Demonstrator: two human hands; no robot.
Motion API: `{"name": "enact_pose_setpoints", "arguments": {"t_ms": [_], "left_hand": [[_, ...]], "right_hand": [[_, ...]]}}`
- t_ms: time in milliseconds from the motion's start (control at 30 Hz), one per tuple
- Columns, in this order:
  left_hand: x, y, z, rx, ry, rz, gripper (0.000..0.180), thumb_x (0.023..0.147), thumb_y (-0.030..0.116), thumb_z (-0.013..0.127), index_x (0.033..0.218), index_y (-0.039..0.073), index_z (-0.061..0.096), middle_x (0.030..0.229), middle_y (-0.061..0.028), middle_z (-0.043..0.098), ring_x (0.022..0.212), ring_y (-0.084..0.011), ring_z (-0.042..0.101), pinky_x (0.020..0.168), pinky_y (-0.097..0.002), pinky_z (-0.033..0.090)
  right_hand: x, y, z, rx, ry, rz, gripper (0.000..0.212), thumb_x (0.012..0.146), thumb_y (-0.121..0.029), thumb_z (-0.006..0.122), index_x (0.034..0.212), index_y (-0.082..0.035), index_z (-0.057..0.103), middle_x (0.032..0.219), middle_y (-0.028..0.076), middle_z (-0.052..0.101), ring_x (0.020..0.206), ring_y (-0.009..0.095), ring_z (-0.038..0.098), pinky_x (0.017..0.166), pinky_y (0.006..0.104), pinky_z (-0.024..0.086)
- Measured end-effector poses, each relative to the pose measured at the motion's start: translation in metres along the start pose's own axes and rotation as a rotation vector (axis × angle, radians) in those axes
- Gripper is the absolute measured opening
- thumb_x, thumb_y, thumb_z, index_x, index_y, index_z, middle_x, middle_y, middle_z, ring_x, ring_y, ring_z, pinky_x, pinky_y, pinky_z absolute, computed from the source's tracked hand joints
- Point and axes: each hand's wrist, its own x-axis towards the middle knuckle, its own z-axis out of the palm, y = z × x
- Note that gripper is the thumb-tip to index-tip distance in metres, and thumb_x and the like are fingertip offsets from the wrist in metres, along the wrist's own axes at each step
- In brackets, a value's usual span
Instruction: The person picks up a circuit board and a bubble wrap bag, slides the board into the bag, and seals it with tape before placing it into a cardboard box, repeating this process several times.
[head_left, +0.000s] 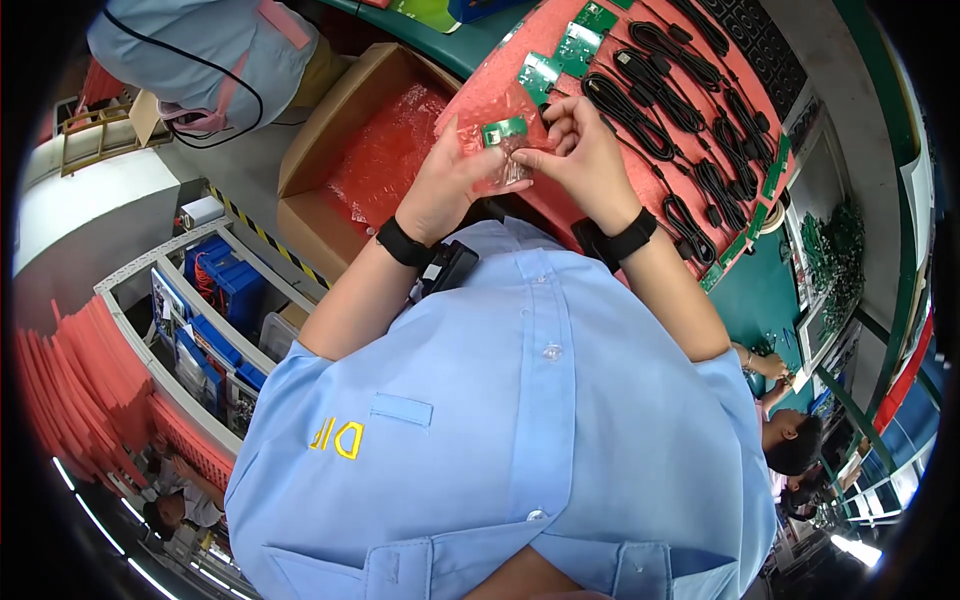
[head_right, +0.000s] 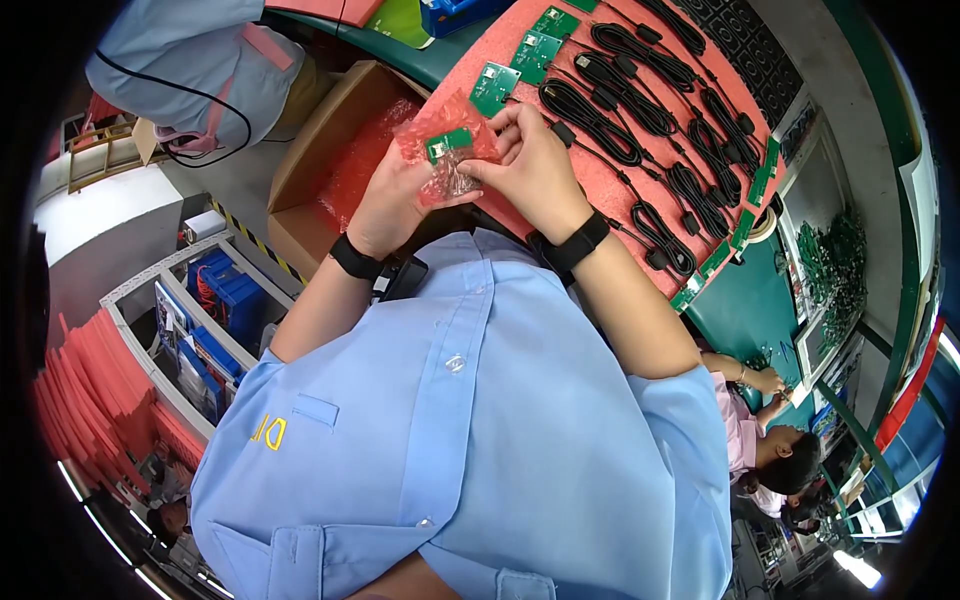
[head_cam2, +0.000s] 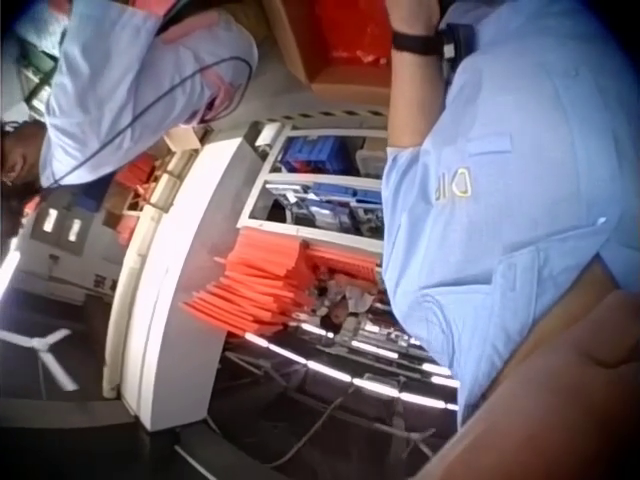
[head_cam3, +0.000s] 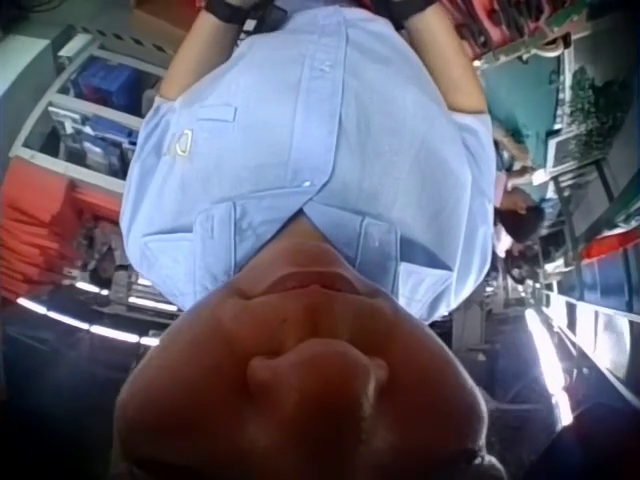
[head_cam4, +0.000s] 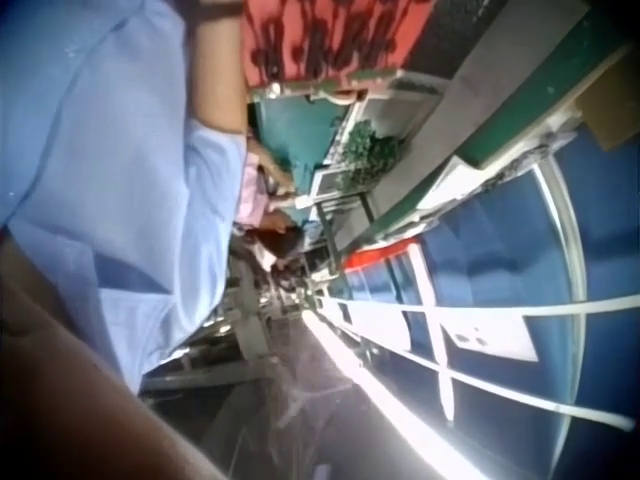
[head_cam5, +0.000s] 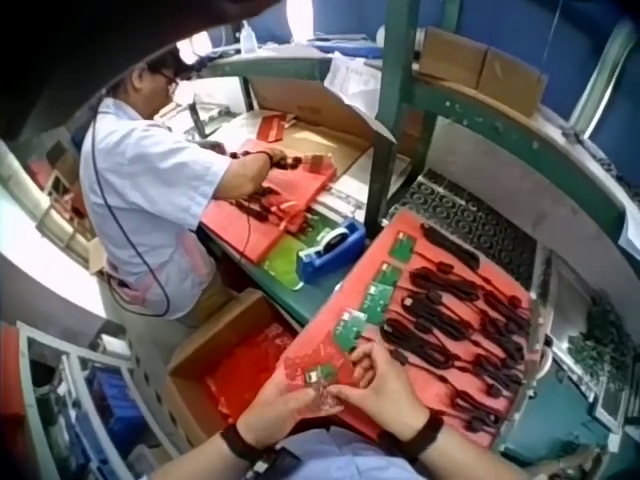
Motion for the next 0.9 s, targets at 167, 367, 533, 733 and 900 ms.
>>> {"name": "enact_pose_setpoints", "arguments": {"t_ms": [167,367,533,733,900], "left_hand": [[-0.005,-0.005,-0.005,0.340,0.011,0.030,0.042,0.094,0.003,0.049,0.133,0.009,0.034,0.125,-0.0086,0.052,0.108,-0.0225,0.059,0.085,-0.0429,0.057],[-0.005,-0.001,-0.012,0.202,-0.052,-0.046,0.019,0.093,0.000,0.049,0.109,0.010,0.046,0.124,-0.0121,0.052,0.113,-0.0276,0.057,0.087,-0.0524,0.055],[-0.001,0.001,-0.020,0.114,-0.157,-0.062,0.009,0.093,0.000,0.048,0.095,0.009,0.045,0.119,-0.0126,0.053,0.111,-0.0298,0.058,0.087,-0.0548,0.054],[-0.001,0.005,-0.010,0.051,-0.072,-0.110,0.007,0.094,0.002,0.049,0.093,0.008,0.045,0.110,-0.0109,0.056,0.104,-0.0256,0.061,0.087,-0.0518,0.055],[-0.002,0.017,0.009,-0.075,0.057,-0.196,0.007,0.094,0.004,0.050,0.096,0.009,0.044,0.110,-0.0124,0.056,0.100,-0.0252,0.062,0.081,-0.0477,0.058]], "right_hand": [[0.010,0.000,-0.005,0.337,-0.039,-0.217,0.059,0.075,-0.002,0.076,0.129,-0.004,0.051,0.104,0.005,0.061,0.089,0.010,0.059,0.082,0.0230,0.048],[0.016,0.012,-0.014,0.360,-0.368,-0.211,0.038,0.077,0.000,0.073,0.114,-0.004,0.064,0.108,0.004,0.059,0.093,0.012,0.059,0.085,0.0247,0.048],[0.014,0.012,-0.014,0.373,-0.259,-0.384,0.022,0.077,0.000,0.072,0.099,-0.004,0.071,0.103,0.003,0.060,0.091,0.012,0.059,0.083,0.0238,0.048],[0.020,0.011,-0.021,0.264,-0.261,-0.410,0.018,0.076,0.001,0.072,0.092,-0.004,0.072,0.097,0.003,0.060,0.090,0.013,0.059,0.081,0.0237,0.048],[0.022,0.005,-0.022,0.102,-0.243,-0.425,0.016,0.075,0.002,0.071,0.089,-0.005,0.072,0.097,0.004,0.061,0.091,0.014,0.060,0.080,0.0253,0.049]]}}
